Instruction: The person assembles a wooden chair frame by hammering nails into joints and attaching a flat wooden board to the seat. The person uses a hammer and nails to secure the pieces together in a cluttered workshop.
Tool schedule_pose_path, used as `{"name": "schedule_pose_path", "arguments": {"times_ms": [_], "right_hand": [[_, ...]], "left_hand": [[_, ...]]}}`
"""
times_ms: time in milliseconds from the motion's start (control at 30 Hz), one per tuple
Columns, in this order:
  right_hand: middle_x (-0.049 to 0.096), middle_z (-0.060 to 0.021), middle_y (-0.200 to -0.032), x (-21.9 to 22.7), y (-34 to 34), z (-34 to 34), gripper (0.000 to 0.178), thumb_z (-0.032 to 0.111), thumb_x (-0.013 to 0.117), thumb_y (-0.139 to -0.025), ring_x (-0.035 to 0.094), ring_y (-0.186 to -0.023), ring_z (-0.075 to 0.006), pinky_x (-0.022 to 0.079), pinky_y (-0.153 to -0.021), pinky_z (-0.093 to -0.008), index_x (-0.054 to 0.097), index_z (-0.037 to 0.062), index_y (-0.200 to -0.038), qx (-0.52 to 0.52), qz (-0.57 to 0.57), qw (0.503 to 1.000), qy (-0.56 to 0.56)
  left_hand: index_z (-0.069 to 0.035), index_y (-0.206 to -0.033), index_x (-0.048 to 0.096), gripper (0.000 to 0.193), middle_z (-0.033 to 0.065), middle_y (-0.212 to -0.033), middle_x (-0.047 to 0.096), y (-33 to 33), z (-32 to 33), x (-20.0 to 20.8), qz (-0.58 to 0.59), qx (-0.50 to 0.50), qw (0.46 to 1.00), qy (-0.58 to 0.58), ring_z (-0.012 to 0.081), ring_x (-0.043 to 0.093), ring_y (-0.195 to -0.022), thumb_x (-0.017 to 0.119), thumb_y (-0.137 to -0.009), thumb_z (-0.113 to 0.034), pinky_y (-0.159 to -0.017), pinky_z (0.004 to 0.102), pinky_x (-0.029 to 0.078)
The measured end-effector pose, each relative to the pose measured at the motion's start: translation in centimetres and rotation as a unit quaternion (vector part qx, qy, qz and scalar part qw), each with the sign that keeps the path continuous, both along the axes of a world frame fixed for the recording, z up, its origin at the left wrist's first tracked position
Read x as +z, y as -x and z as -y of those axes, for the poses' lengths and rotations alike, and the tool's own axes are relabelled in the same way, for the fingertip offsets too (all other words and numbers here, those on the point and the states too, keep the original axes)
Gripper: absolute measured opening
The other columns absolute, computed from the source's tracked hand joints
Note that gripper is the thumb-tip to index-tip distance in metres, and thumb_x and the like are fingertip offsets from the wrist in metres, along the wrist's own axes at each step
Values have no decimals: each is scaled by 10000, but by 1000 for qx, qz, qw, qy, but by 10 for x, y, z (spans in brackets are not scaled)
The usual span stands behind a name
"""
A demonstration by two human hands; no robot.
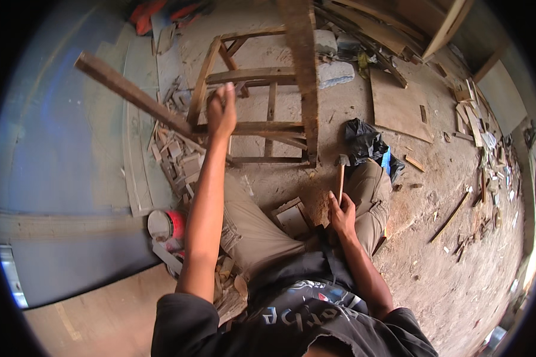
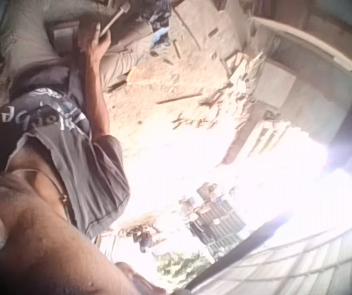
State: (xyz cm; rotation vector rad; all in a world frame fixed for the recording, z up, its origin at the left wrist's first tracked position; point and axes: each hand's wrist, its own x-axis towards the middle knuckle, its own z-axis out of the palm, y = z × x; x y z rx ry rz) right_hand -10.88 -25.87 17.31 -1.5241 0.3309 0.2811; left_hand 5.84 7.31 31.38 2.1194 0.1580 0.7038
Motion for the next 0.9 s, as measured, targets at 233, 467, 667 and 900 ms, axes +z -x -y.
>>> {"name": "schedule_pose_path", "arguments": {"times_ms": [233,467,667,900], "right_hand": [[513,11,-634,3,-4,-12,293,284,645,-943,460,-512,-54,360,-445,-234,576,18,-841,-15,8,999,-30],[511,16,-640,-8,-4,-11,296,282,641,-946,446,-520,-50,336,-448,-230,584,11,-842,-12,44,999,16],[496,15,-628,16,-15,-19,332,305,648,-939,435,-563,-66,349,-488,-256,599,-6,-835,-44,44,998,34],[625,-248,-725,107,-236,-64,646,557,676,-828,638,-704,-304,489,-666,-418,572,-81,-832,-45,286,925,246]], "left_hand": [[-21,-796,663,486,163,-891,634,-4,3,-6,-59,57,978,-190,364,598,-894,504,-966,-448,-808,468,461],[-26,-770,656,485,131,-847,627,-9,7,-7,-14,40,977,-208,355,601,-870,502,-968,-442,-781,476,462],[-33,-933,644,439,146,-1037,600,-7,-3,-7,-18,69,976,-207,344,559,-1038,524,-951,-455,-919,499,397],[-5,-1271,485,638,233,-1329,481,-76,-87,12,-143,263,908,-294,391,435,-1279,503,-916,-535,-1069,545,305]]}}
